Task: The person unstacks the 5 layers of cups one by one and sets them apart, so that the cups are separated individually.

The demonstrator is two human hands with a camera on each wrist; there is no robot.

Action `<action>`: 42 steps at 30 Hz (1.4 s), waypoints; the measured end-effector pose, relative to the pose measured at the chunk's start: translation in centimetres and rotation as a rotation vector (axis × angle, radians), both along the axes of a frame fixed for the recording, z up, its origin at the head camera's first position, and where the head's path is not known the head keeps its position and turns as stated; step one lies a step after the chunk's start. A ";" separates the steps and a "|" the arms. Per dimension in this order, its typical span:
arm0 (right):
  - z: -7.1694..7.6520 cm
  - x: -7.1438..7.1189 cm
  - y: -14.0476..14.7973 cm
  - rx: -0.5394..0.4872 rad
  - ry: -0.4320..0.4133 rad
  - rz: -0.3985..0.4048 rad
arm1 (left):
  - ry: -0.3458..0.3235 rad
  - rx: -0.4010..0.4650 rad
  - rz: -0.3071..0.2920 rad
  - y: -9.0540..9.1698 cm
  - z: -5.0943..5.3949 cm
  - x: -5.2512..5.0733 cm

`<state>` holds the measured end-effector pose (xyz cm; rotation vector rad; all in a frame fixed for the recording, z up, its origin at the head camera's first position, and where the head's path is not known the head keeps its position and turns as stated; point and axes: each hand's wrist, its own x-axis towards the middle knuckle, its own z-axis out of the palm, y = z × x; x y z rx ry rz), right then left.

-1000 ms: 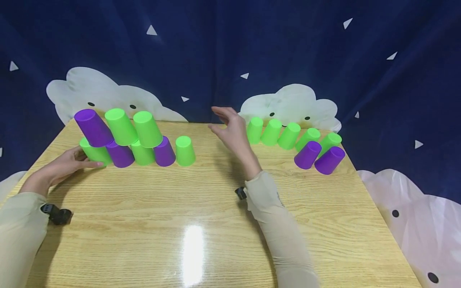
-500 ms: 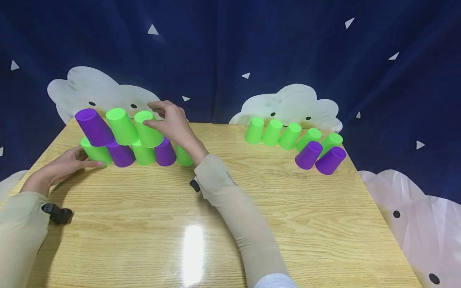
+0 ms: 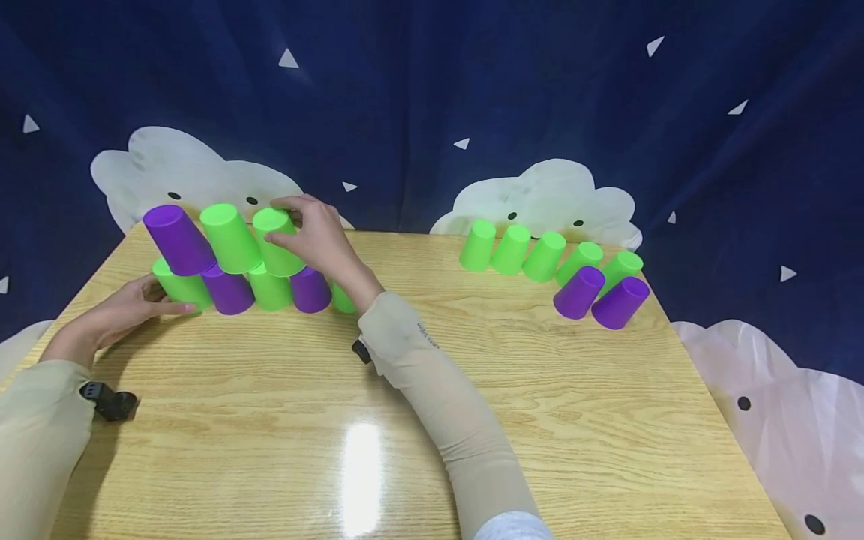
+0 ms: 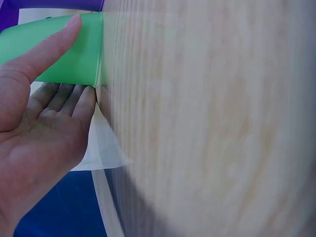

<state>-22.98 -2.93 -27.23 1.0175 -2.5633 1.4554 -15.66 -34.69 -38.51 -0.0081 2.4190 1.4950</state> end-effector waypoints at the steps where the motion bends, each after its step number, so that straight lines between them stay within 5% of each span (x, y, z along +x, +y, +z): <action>1: 0.1 0.1 0.1 -0.017 0.005 0.004 | 0.000 -0.003 -0.001 -0.1 0.0 0.1; 12: 1.3 0.5 4.4 -0.172 0.003 -0.020 | 0.003 -0.013 0.008 -0.5 0.1 0.4; 22: -0.4 -0.2 15.9 -0.349 0.037 -0.208 | -0.005 -0.028 0.010 -0.2 0.0 0.4; 32: -3.1 0.6 28.6 -0.127 0.127 -0.694 | 0.004 -0.040 0.004 0.4 0.2 0.1; 36: -4.2 0.8 30.6 -0.044 0.121 -0.770 | 0.000 -0.036 0.012 0.3 0.0 0.1; 42: -5.2 0.6 31.3 0.028 0.110 -0.781 | -0.013 -0.033 0.019 0.2 0.2 0.2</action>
